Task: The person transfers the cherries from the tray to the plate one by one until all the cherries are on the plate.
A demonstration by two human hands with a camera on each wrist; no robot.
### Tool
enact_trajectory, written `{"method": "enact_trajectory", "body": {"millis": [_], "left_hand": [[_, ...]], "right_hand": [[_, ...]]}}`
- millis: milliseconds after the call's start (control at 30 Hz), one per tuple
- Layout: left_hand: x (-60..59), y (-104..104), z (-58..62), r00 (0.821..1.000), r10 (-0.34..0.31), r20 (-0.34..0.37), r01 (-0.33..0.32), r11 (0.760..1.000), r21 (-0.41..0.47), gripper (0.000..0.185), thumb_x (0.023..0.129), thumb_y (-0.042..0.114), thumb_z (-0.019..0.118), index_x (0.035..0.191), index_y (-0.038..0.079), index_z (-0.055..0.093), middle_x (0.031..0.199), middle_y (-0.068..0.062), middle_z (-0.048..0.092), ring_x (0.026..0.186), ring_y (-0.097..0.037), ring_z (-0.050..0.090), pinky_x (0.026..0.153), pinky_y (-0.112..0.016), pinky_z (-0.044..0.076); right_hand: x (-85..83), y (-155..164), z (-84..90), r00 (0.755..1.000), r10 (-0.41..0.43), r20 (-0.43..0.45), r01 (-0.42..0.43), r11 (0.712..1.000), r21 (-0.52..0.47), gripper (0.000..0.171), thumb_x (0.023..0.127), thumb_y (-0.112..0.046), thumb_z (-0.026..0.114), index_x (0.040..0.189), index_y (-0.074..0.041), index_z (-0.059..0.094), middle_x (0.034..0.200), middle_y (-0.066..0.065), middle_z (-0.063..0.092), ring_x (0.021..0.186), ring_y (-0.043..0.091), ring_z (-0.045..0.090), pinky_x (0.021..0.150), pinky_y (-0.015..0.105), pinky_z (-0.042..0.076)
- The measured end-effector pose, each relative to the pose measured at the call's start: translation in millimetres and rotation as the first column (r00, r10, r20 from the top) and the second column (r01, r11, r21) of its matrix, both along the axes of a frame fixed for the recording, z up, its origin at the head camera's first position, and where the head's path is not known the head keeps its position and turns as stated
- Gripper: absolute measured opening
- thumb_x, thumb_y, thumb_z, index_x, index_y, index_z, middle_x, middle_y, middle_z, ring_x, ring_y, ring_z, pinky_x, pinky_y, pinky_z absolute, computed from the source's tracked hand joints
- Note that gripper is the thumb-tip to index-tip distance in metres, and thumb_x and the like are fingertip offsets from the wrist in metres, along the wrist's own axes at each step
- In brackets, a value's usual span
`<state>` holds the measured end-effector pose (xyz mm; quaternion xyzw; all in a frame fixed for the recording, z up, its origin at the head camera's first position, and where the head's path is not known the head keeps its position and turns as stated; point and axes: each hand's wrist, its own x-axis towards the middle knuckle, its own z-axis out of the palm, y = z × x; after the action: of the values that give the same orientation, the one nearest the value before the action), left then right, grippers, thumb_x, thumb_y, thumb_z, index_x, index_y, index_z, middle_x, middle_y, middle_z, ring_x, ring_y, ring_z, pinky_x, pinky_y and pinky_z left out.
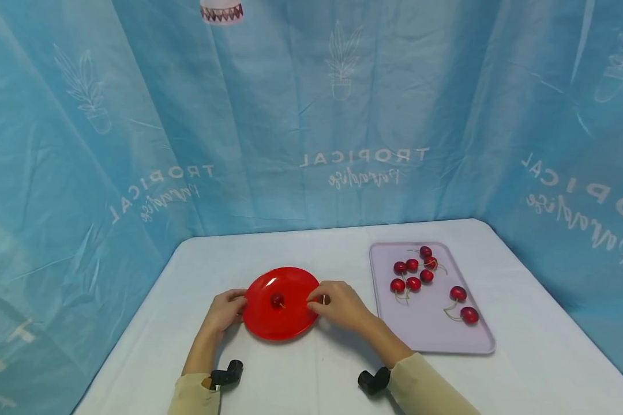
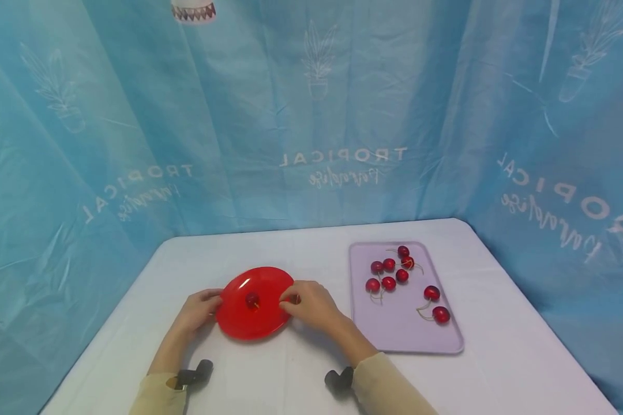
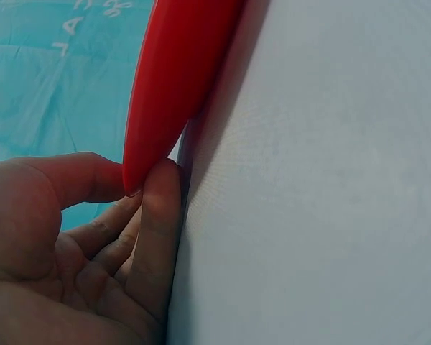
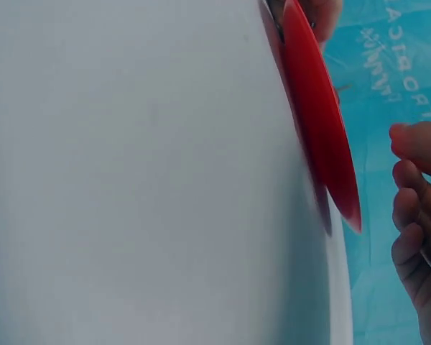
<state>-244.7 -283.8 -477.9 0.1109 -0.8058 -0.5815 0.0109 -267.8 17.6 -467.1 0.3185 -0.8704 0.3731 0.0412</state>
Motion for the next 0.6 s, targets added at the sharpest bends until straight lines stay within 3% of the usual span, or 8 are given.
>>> {"method": "enact_trajectory", "body": {"millis": [133,367,600], "left_hand": [[0.1,0,0.1,1.0,0.011,0.009,-0.011,1.0,0.0,0.033,0.093,0.01,0.054,0.123,-0.004,0.058,0.103,-0.016,0.065,0.077,-0.02,0.063,0.064,-0.033,0.056],[0.9,-1,-0.2,1.0,0.009,0.012,-0.009,1.0,0.002,0.034,0.094,0.011,0.054,0.124,-0.004,0.057,0.106,-0.017,0.064,0.077,-0.021,0.063,0.064,-0.032,0.056],[-0.4,-2,-1.3,1.0,0.005,0.008,-0.005,1.0,0.003,0.033,0.094,0.011,0.054,0.124,-0.003,0.058,0.106,-0.017,0.064,0.077,-0.021,0.062,0.064,-0.033,0.056]], "right_hand": [[-0.8,10,-1.6,1.0,0.002,-0.019,-0.002,1.0,0.001,0.015,0.083,-0.026,0.075,0.097,-0.021,0.076,0.076,-0.018,0.058,0.069,0.008,0.054,0.059,0.023,0.049],[4.3,25,-0.7,0.994,-0.102,-0.037,0.101,0.995,-0.015,0.014,0.082,-0.026,0.076,0.095,-0.022,0.077,0.073,-0.019,0.057,0.065,0.005,0.053,0.055,0.022,0.048],[11.5,43,6.5,0.989,-0.149,-0.009,0.149,0.989,-0.013,0.017,0.082,-0.026,0.077,0.098,-0.02,0.076,0.074,-0.018,0.057,0.068,0.008,0.053,0.057,0.024,0.048]]}}
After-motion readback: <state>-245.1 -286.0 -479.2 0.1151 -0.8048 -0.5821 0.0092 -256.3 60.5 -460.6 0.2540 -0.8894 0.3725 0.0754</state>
